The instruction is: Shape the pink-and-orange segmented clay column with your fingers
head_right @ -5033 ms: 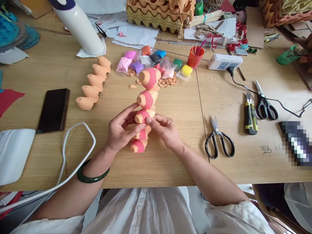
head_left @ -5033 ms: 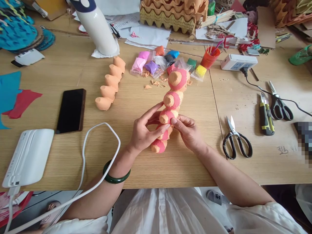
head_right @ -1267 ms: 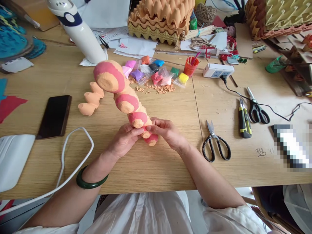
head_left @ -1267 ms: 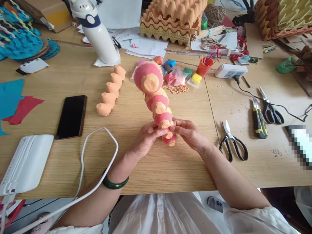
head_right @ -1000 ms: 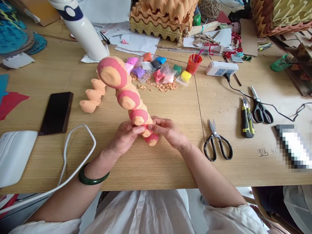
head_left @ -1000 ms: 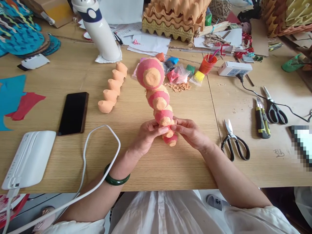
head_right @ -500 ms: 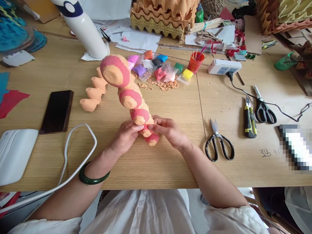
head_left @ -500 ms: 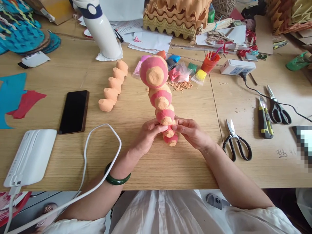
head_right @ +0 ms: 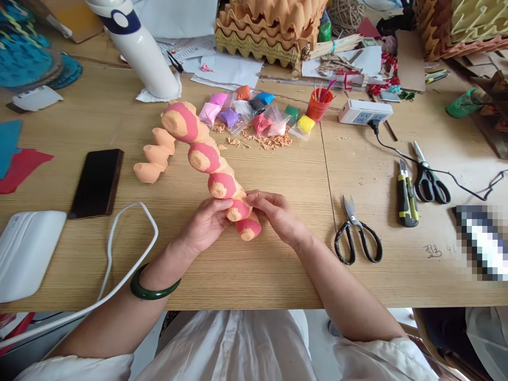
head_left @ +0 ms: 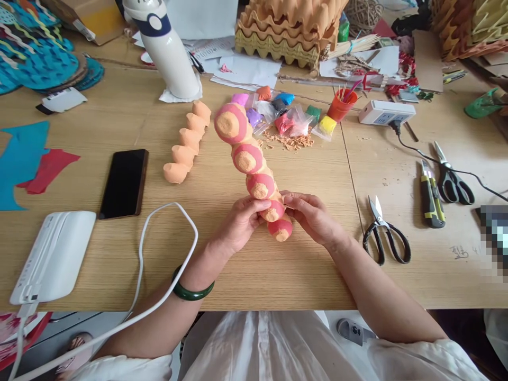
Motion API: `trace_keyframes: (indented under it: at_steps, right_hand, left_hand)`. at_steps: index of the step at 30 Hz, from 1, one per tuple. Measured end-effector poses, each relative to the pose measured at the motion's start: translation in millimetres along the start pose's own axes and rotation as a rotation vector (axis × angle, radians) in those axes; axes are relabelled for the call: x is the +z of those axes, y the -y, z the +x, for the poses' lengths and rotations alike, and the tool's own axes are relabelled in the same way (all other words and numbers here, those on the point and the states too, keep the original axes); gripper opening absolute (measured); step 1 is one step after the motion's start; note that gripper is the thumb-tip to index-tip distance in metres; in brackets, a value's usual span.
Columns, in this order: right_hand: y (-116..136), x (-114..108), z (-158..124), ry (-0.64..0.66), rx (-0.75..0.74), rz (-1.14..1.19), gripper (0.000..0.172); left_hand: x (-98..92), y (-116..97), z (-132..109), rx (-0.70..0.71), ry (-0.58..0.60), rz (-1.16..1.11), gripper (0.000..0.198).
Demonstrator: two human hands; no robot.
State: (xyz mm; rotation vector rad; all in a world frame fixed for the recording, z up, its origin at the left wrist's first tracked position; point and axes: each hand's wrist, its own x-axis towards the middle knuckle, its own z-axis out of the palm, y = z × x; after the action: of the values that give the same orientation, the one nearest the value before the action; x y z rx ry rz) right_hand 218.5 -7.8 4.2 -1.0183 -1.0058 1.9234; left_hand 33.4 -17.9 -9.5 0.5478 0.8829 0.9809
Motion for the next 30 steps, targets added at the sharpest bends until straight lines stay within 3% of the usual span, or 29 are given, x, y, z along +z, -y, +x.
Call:
trace_keyframes:
  at_steps: [5,13,17,21,24,27,30]
  right_hand:
    - [-1.0,-1.7,0.8,0.048,-0.042,-0.008,0.029]
    - [-6.6,0.5,4.7,-0.021,0.083,0.298,0.034]
    - [-8.3,7.3,4.9,-0.064,0.092,0.344,0.031]
    - [-12.3,9.1,3.1,0.007,0.079,0.343,0.037]
    - [-14.4,6.6,2.1,0.003,0.052,0.339,0.039]
    - [-13.8,4.0,2.7,-0.03,0.036,0.36,0.038]
    - [-11.7,3.2,4.0,-0.035,0.039,0.372,0.037]
  left_hand:
    - [-1.7,0.0,0.8,-0.02,0.006,-0.035,0.03]
    - [-1.2,-3.0,1.9,0.006,0.213,-0.106,0.036]
    - [-2.8,-0.6,2.2,-0.015,0.196,-0.123,0.029]
    - [-4.0,0.2,1.7,-0.007,0.167,-0.213,0.031]
    - [-3.7,-0.3,1.0,-0.029,0.21,-0.229,0.032]
    - [-3.4,-0.9,0.8,-0.046,0.275,-0.161,0.035]
    - [-4.9,-3.2,1.2,0.003,0.248,-0.033,0.043]
